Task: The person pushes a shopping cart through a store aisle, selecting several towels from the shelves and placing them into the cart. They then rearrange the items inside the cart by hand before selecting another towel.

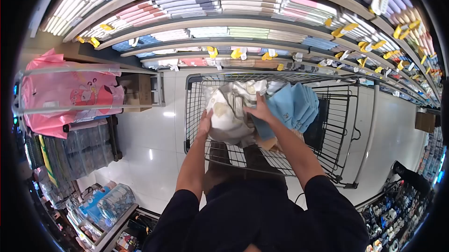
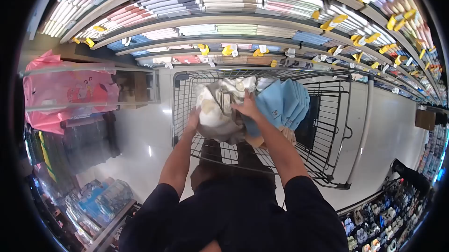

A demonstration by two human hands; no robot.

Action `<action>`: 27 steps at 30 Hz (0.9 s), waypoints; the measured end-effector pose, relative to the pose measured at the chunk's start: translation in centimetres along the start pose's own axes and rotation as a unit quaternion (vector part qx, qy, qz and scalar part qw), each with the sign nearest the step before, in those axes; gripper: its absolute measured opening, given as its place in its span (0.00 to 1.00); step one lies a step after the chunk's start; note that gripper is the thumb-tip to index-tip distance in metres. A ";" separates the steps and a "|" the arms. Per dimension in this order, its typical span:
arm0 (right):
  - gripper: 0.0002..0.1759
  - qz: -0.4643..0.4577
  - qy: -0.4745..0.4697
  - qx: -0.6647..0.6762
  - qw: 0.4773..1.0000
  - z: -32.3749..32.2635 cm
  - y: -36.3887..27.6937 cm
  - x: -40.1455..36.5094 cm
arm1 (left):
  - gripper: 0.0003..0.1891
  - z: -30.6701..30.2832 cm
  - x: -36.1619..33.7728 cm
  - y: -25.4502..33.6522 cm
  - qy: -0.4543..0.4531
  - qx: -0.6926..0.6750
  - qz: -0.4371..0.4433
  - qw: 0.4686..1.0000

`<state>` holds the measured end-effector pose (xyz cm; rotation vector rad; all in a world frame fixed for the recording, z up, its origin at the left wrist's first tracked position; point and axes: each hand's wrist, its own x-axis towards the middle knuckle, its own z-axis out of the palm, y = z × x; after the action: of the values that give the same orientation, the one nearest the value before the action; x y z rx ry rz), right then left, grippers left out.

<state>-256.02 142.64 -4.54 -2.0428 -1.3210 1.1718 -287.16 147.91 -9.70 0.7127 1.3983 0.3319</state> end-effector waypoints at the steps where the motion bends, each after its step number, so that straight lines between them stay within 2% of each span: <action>1: 0.71 0.043 -0.013 -0.028 0.999 0.7 0.2 1.2 | 0.51 0.5 -0.2 0.3 -0.002 0.000 -0.008 1.000; 2: 0.81 0.078 -0.046 -0.032 0.995 0.9 -0.2 2.5 | 0.52 0.7 0.1 0.4 0.023 0.047 0.005 0.999; 3: 0.81 0.082 -0.044 -0.034 0.995 1.2 -0.6 3.6 | 0.53 0.8 0.8 0.8 0.046 0.094 0.022 0.994; 4: 0.83 0.107 -0.073 -0.041 0.991 1.4 -0.9 4.7 | 0.53 1.0 0.7 1.8 0.021 0.031 0.038 0.999; 7: 0.88 0.153 -0.141 -0.065 0.976 3.2 -0.1 7.5 | 0.53 0.3 1.5 4.0 -0.019 0.025 0.038 0.999; 8: 0.86 0.143 -0.167 -0.076 0.973 3.7 0.3 8.4 | 0.56 -0.5 3.0 3.3 0.016 0.086 0.014 0.996; 10: 0.81 0.152 -0.209 -0.105 0.960 4.8 0.0 9.5 | 0.57 -1.4 2.9 2.8 0.018 0.067 0.007 0.998; 13: 0.76 0.167 -0.220 -0.086 0.957 5.3 -0.8 10.4 | 0.58 -1.3 2.8 3.0 0.004 0.018 0.021 1.000; 14: 0.76 0.171 -0.220 -0.088 0.956 5.2 -1.2 10.2 | 0.55 -1.6 3.2 2.6 0.031 0.044 -0.011 0.998; 16: 0.69 0.169 -0.202 -0.033 0.964 5.0 -2.1 10.3 | 0.53 -1.9 3.3 2.2 0.059 0.067 -0.042 0.995; 17: 0.69 0.169 -0.202 -0.036 0.964 5.3 -2.0 10.3 | 0.49 -1.5 2.3 3.0 0.009 -0.003 -0.002 1.000; 18: 0.64 0.163 -0.197 -0.016 0.967 5.5 -1.9 10.1 | 0.45 -1.0 1.4 3.9 -0.041 -0.074 0.038 0.996; 19: 0.59 0.157 -0.191 0.004 0.969 5.9 -1.7 10.0 | 0.45 0.0 1.4 3.8 -0.043 -0.075 0.039 0.996; 20: 0.59 0.157 -0.189 0.003 0.969 6.3 -1.3 9.8 | 0.42 1.3 1.5 3.6 -0.024 -0.110 0.057 0.992; 22: 0.51 0.194 -0.159 0.133 0.959 6.4 -1.3 9.5 | 0.39 1.9 2.4 4.0 -0.010 -0.146 0.080 0.986; 23: 0.51 0.194 -0.154 0.131 0.960 6.2 -1.5 9.2 | 0.38 1.6 3.1 4.4 -0.068 -0.195 0.038 0.978; 24: 0.48 0.194 -0.150 0.190 0.951 6.3 -1.8 8.5 | 0.37 1.4 3.3 4.6 -0.124 -0.243 -0.006 0.962; 25: 0.45 0.193 -0.145 0.250 0.938 6.2 -2.6 7.7 | 0.37 1.1 3.2 4.3 -0.128 -0.243 -0.006 0.962; 27: 0.45 0.170 -0.130 0.244 0.946 6.1 -4.9 6.1 | 0.35 0.4 2.6 3.8 -0.177 -0.322 -0.086 0.926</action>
<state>-262.50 149.72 -6.86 -1.8240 -0.6822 1.7679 -285.65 152.20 -9.30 0.0919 0.9143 0.4665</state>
